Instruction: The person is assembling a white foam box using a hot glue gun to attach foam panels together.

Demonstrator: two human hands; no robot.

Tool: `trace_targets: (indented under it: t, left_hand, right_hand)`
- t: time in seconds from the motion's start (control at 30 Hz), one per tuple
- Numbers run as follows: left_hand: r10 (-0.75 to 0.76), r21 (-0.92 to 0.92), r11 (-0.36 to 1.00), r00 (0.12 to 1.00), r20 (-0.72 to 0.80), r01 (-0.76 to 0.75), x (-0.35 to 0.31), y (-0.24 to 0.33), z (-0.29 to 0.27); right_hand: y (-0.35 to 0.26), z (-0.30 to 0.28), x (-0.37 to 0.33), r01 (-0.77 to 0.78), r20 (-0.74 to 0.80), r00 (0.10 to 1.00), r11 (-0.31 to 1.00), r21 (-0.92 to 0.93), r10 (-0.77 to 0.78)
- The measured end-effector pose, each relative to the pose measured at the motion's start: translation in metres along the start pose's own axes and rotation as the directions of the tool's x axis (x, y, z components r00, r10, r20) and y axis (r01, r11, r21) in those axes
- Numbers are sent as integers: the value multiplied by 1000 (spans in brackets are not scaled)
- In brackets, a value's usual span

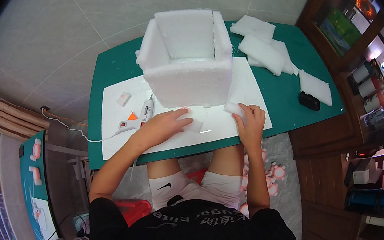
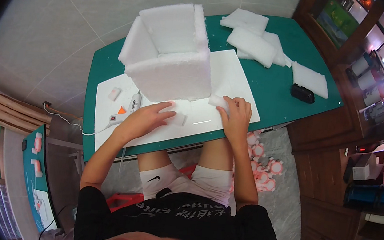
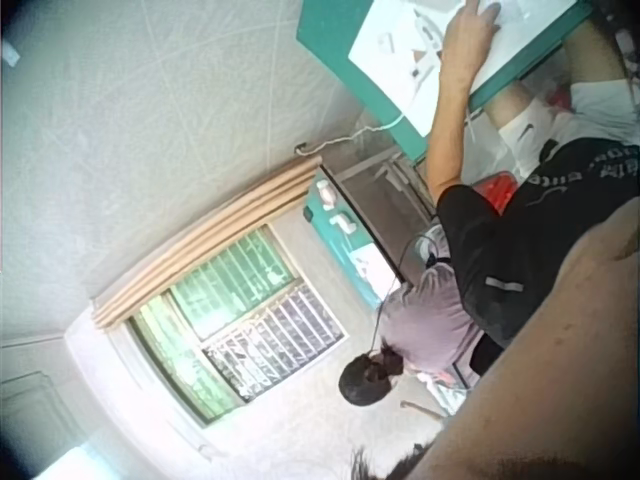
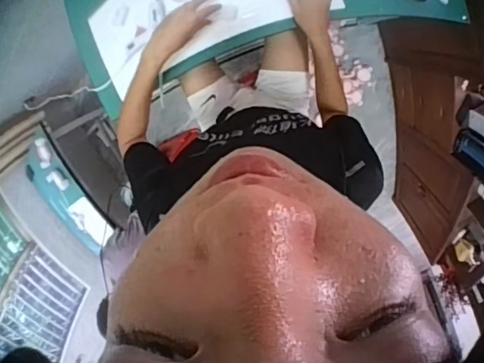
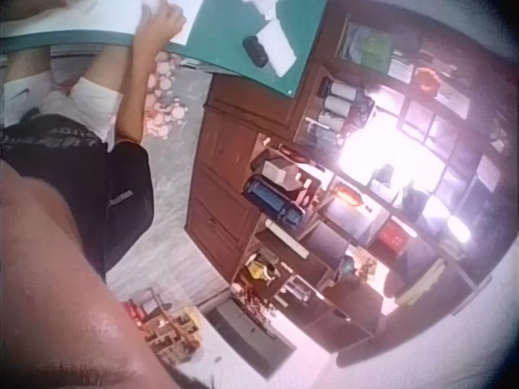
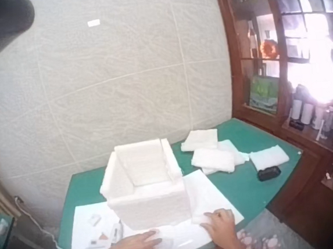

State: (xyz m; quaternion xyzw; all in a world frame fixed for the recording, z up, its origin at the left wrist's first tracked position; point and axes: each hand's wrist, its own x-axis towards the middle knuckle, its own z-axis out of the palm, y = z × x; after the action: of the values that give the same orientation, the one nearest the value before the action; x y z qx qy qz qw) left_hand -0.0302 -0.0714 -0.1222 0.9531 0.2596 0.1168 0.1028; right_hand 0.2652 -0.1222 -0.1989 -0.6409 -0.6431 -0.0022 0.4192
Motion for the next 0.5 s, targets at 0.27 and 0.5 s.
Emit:
trace_targets:
  t: [0.27,0.5]
  left_hand:
    - [-422,-231,899,877,-228,372,-96,-20,-44]
    - [-543,-47,839,827,-143,542,-135,-30,-18]
  right_hand:
    - [6,-1,-2,67,-70,996,994,88,-61]
    - [5,4,-5,57,-128,991,987,151,-37]
